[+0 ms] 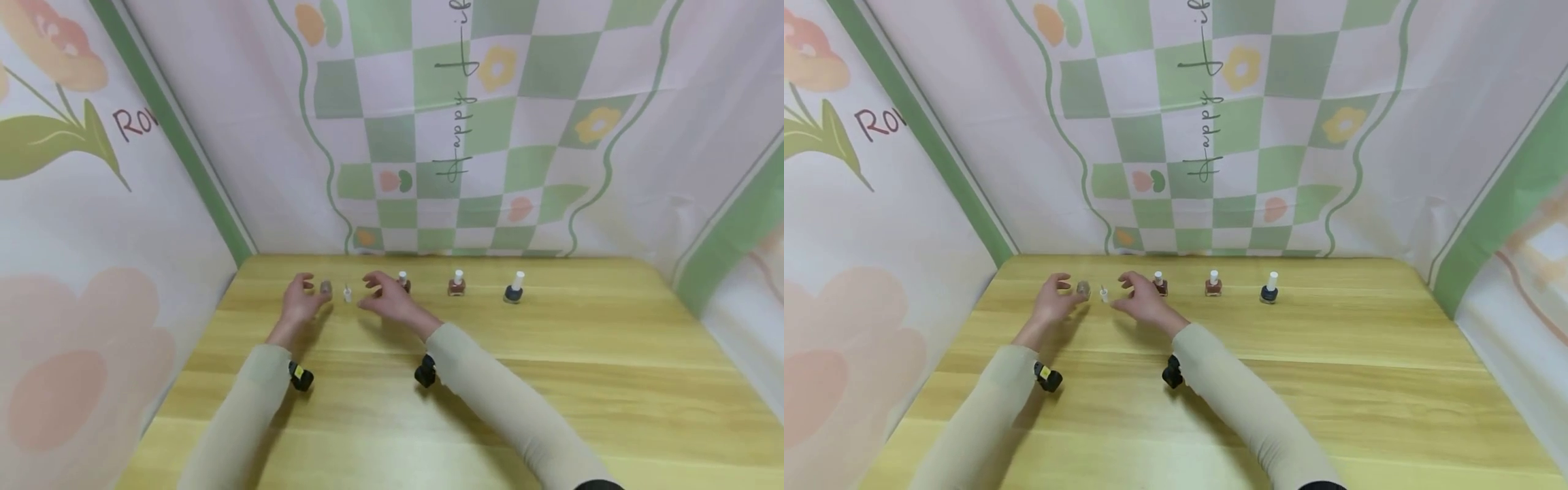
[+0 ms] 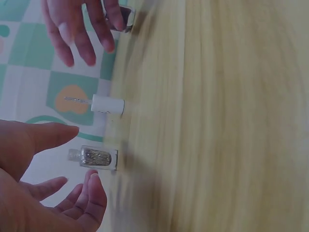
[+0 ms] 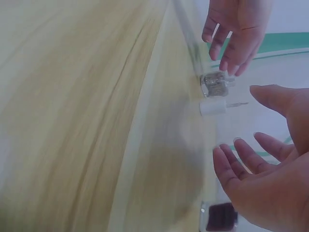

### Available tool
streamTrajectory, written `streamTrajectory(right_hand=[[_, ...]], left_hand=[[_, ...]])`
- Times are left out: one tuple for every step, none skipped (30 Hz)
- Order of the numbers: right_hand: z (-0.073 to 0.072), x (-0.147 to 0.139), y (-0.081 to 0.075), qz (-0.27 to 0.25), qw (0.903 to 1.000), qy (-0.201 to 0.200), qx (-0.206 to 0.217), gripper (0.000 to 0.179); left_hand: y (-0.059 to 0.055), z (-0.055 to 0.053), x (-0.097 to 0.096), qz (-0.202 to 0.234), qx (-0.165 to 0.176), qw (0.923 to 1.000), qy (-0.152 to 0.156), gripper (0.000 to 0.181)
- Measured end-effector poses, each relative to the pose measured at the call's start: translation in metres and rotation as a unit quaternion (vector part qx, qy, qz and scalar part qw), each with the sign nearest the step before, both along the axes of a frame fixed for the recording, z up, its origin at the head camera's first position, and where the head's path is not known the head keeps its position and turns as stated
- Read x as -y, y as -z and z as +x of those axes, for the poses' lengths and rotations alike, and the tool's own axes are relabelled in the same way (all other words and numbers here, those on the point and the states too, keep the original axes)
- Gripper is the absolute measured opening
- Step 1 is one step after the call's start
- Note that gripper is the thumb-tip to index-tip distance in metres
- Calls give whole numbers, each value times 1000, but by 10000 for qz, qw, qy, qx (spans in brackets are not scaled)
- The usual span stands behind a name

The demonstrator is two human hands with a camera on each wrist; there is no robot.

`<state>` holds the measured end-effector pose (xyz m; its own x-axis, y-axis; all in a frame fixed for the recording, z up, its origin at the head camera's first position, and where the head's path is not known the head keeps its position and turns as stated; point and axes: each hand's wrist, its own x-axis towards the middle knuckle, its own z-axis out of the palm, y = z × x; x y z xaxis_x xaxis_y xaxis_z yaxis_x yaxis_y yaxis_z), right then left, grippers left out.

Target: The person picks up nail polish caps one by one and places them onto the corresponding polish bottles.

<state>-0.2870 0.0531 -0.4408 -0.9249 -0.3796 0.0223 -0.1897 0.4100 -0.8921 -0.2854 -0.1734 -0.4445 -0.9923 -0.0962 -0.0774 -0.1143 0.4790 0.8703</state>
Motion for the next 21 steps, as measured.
streamTrajectory(right_hand=[[-2, 3, 1, 23, 10000, 10, 14, 61], [-4, 6, 2, 26, 10000, 11, 52, 61], [-6, 8, 3, 25, 10000, -2, 92, 61], [-8, 11, 4, 39, 9999, -12, 107, 61], [-10, 13, 6, 60, 9999, -35, 134, 61], [-12, 15, 8, 70, 9998, -57, 159, 61], [-13, 16, 10, 88, 9998, -64, 186, 61], [-15, 17, 11, 112, 9997, -51, 216, 61], [-17, 19, 12, 166, 9996, -30, 210, 60], [-18, 20, 14, 205, 9996, 1, 206, 59], [-20, 22, 15, 233, 9995, 27, 205, 58], [-22, 23, 16, 249, 9995, 58, 209, 57], [-24, 24, 17, 265, 9994, 80, 200, 56], [-25, 26, 17, 283, 9994, 91, 189, 54], [-27, 27, 18, 299, 9994, 91, 176, 53], [-28, 29, 19, 290, 9994, 86, 170, 52], [-29, 30, 19, 283, 9994, 67, 166, 51], [-29, 31, 20, 290, 9994, 47, 158, 49], [-30, 32, 20, 299, 9994, 44, 147, 47], [-30, 33, 21, 315, 9994, 46, 130, 45], [-30, 34, 23, 339, 9993, 60, 115, 44]], left_hand=[[0, -2, 0, 11, 38, 10000, -14, 73], [1, -3, -1, 36, 78, 10000, -24, 73], [1, -4, -1, 11, 97, 9999, -34, 72], [1, -6, -2, -14, 137, 9999, -40, 72], [2, -7, -3, -35, 177, 9998, -45, 72], [2, -8, -4, -46, 218, 9997, -47, 72], [2, -10, -5, -60, 244, 9997, -47, 72], [3, -11, -6, -60, 276, 9996, -39, 72], [3, -12, -7, -39, 305, 9995, -35, 72], [3, -14, -8, 18, 349, 9994, -37, 72], [4, -15, -10, 59, 367, 9993, -30, 72], [4, -16, -11, 94, 384, 9992, -29, 71], [4, -17, -11, 138, 402, 9991, -33, 71], [5, -17, -12, 191, 428, 9989, -48, 70], [5, -18, -13, 233, 455, 9987, -66, 70], [5, -18, -13, 248, 472, 9985, -83, 69], [6, -19, -14, 248, 485, 9985, -96, 68], [7, -20, -14, 262, 494, 9984, -120, 67], [7, -20, -14, 272, 502, 9983, -140, 66], [8, -21, -15, 262, 502, 9983, -157, 66], [9, -21, -15, 237, 492, 9984, -164, 65]])
